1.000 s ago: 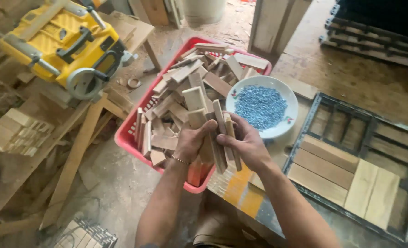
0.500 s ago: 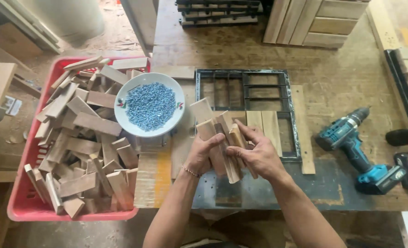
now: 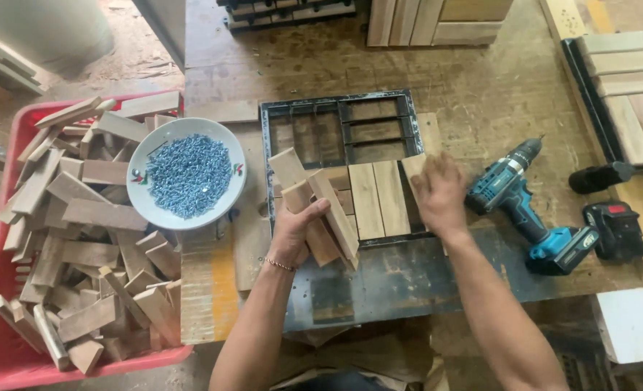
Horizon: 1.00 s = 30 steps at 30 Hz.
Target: Assembling wooden floor tiles by placing wooden slats into a plastic grid and securing them with screws using a power drill.
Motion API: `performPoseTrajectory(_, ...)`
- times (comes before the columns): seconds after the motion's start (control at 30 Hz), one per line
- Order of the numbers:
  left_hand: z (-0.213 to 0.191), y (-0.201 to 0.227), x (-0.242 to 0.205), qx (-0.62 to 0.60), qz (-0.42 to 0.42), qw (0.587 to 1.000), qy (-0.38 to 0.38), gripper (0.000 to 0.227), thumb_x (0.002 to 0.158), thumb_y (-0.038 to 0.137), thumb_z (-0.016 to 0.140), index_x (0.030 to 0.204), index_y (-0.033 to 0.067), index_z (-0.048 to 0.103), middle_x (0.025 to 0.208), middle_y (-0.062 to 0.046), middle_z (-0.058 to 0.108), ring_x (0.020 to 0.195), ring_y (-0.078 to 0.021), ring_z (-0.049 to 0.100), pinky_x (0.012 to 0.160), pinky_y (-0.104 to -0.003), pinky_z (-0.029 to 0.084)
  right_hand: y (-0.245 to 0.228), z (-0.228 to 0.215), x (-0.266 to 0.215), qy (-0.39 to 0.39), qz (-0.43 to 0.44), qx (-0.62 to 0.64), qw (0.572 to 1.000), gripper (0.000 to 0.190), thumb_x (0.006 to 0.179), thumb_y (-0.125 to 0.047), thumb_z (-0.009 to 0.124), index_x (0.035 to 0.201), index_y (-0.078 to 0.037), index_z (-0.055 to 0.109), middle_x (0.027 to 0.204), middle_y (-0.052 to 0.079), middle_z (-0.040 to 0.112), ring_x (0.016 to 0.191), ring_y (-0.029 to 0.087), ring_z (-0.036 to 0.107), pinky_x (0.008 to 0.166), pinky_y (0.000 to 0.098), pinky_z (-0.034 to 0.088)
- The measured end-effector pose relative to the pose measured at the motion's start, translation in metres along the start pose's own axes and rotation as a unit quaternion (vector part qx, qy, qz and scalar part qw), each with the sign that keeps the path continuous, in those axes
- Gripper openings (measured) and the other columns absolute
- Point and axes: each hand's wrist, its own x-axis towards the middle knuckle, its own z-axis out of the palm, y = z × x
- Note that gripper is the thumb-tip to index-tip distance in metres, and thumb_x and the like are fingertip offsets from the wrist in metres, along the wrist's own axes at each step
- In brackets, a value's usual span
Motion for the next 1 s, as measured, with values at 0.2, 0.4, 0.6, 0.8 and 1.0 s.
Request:
performPoseTrajectory(0.2,0.028,0.011,-0.011,0.014,0.016,1.0,0.0,0.064,0.061,0.012,0.097,0.117,0.0111,0.066,0.1,-0.006,0.074,0.089,-0.0193,0.07,0.08,-0.046,0.061,-0.041,-0.002,-0.011,-0.104,0.1,0.142,0.979,0.046,0.111,-0.028,0.046,0.152,-0.007,0.053,0.166,0.024,0.033,0.154,0.045,0.025,0.126,0.0613,0.01)
performPoseTrajectory(0.4,0.047,0.005,0.002,0.031,0.031,0.999,-0.01,0.065,0.061,0.018,0.098,0.116,0.0089,0.065,0.098,-0.005,0.07,0.09,-0.0189,0.066,0.08,-0.045,0.058,-0.034,-0.003,-0.017,-0.077,0.0,0.037,0.996,0.045,0.11,-0.02,0.045,0.149,0.0,0.056,0.153,0.029,0.048,0.143,0.046,0.044,0.12,0.0572,0.033)
performPoseTrajectory(0.6,0.063,0.013,0.005,0.027,-0.004,1.0,-0.009,0.057,0.067,0.019,0.095,0.116,0.0101,0.065,0.1,-0.004,0.071,0.091,-0.0183,0.067,0.084,-0.044,0.059,-0.037,-0.011,-0.012,-0.147,-0.008,-0.026,0.989,0.056,0.109,-0.039,0.04,0.155,-0.008,0.048,0.157,0.027,0.04,0.149,0.048,0.034,0.12,0.0592,0.032)
performPoseTrajectory(0.8,0.054,0.003,0.01,0.063,0.005,0.998,0.006,0.069,0.062,0.023,0.099,0.119,0.0081,0.064,0.104,-0.007,0.069,0.097,-0.0215,0.065,0.086,-0.049,0.056,-0.03,-0.006,0.005,-0.112,-0.061,-0.019,0.992,0.056,0.108,-0.052,0.045,0.145,-0.012,0.058,0.161,0.025,0.035,0.152,0.047,0.029,0.117,0.0639,0.033)
performPoseTrajectory(1.0,0.057,0.006,0.007,0.049,0.014,0.998,0.034,0.062,0.066,0.021,0.097,0.117,0.0097,0.064,0.101,-0.005,0.069,0.094,-0.0189,0.065,0.086,-0.044,0.057,-0.044,0.068,0.024,0.01,-0.168,-0.089,0.982,0.046,0.106,-0.061,0.049,0.127,-0.027,0.071,0.139,0.003,0.062,0.131,0.029,0.057,0.119,0.0622,0.026)
